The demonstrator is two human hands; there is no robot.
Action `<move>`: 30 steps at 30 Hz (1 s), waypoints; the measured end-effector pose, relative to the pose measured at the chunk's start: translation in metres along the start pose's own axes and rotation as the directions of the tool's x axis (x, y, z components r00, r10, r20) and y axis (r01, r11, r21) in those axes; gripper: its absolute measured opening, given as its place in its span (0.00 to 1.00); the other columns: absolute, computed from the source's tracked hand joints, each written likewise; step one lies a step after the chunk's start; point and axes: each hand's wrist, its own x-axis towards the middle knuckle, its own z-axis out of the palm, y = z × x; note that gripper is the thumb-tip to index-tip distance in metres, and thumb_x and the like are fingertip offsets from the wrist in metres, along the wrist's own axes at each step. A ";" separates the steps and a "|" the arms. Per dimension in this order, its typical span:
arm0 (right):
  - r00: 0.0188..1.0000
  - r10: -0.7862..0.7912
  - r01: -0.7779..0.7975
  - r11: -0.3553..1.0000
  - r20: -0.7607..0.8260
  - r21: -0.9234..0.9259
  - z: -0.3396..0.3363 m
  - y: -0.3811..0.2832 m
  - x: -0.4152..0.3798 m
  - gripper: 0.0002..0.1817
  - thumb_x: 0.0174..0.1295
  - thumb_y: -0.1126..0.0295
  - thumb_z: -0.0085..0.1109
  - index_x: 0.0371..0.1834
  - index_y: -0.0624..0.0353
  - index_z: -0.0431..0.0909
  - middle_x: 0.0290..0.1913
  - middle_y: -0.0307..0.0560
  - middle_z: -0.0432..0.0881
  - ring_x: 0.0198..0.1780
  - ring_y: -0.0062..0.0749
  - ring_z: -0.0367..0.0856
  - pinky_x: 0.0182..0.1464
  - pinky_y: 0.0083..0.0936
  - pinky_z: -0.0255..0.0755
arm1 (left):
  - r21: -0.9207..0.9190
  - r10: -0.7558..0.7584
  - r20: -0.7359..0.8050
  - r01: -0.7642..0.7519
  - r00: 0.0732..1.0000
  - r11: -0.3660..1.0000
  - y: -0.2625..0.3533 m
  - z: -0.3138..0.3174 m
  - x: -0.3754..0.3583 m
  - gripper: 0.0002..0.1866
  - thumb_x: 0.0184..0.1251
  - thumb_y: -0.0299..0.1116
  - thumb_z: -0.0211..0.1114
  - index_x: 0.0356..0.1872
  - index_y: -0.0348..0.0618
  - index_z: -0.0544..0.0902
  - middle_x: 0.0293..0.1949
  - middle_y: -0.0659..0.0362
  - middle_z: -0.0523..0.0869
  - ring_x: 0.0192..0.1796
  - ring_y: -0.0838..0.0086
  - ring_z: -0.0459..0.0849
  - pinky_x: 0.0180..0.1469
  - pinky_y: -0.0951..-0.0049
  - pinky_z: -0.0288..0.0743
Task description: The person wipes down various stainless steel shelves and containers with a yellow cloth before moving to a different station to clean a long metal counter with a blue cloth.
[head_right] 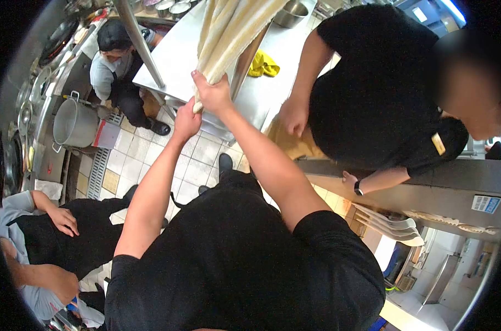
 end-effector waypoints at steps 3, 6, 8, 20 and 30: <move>0.995 -0.100 0.100 0.995 -0.008 -0.018 0.001 0.001 -0.005 0.22 0.65 0.57 0.68 0.48 0.68 0.81 0.41 0.53 0.86 0.43 0.35 0.86 0.44 0.32 0.79 | -0.018 -0.004 -0.013 0.003 1.000 1.000 0.010 0.001 -0.008 0.13 0.65 0.30 0.58 0.50 0.45 0.78 0.36 0.37 0.84 0.42 0.35 0.82 0.44 0.40 0.74; 0.958 -0.286 0.266 0.917 -0.025 -0.296 0.005 0.001 0.000 0.23 0.66 0.55 0.65 0.48 0.67 0.81 0.40 0.54 0.85 0.41 0.37 0.85 0.43 0.32 0.79 | 0.050 -0.044 0.048 0.042 0.998 0.998 0.011 -0.013 0.002 0.14 0.66 0.31 0.58 0.52 0.46 0.78 0.37 0.36 0.85 0.44 0.36 0.82 0.46 0.39 0.74; 0.984 -0.037 0.074 0.976 0.177 -0.207 -0.001 -0.019 -0.001 0.23 0.66 0.54 0.64 0.48 0.67 0.81 0.40 0.56 0.85 0.42 0.42 0.86 0.44 0.35 0.79 | 0.119 -0.086 0.112 0.073 0.990 0.990 0.006 -0.021 0.008 0.14 0.66 0.31 0.57 0.53 0.47 0.77 0.38 0.36 0.85 0.45 0.36 0.82 0.47 0.39 0.74; 0.999 -0.026 0.029 0.988 0.025 -0.152 0.017 -0.033 -0.016 0.24 0.64 0.54 0.65 0.43 0.71 0.81 0.35 0.65 0.85 0.39 0.56 0.86 0.42 0.41 0.78 | 0.133 -0.141 0.079 0.130 0.987 0.983 0.008 -0.022 0.003 0.16 0.67 0.29 0.55 0.54 0.48 0.79 0.39 0.36 0.85 0.46 0.36 0.82 0.47 0.43 0.75; 0.974 -0.226 0.228 0.966 -0.033 0.119 -0.014 -0.005 -0.053 0.14 0.70 0.61 0.60 0.39 0.65 0.81 0.29 0.41 0.83 0.30 0.25 0.80 0.32 0.27 0.74 | 0.169 -0.141 0.053 0.130 0.989 0.977 0.012 -0.020 -0.005 0.24 0.60 0.25 0.57 0.60 0.50 0.76 0.39 0.37 0.85 0.45 0.37 0.82 0.47 0.41 0.75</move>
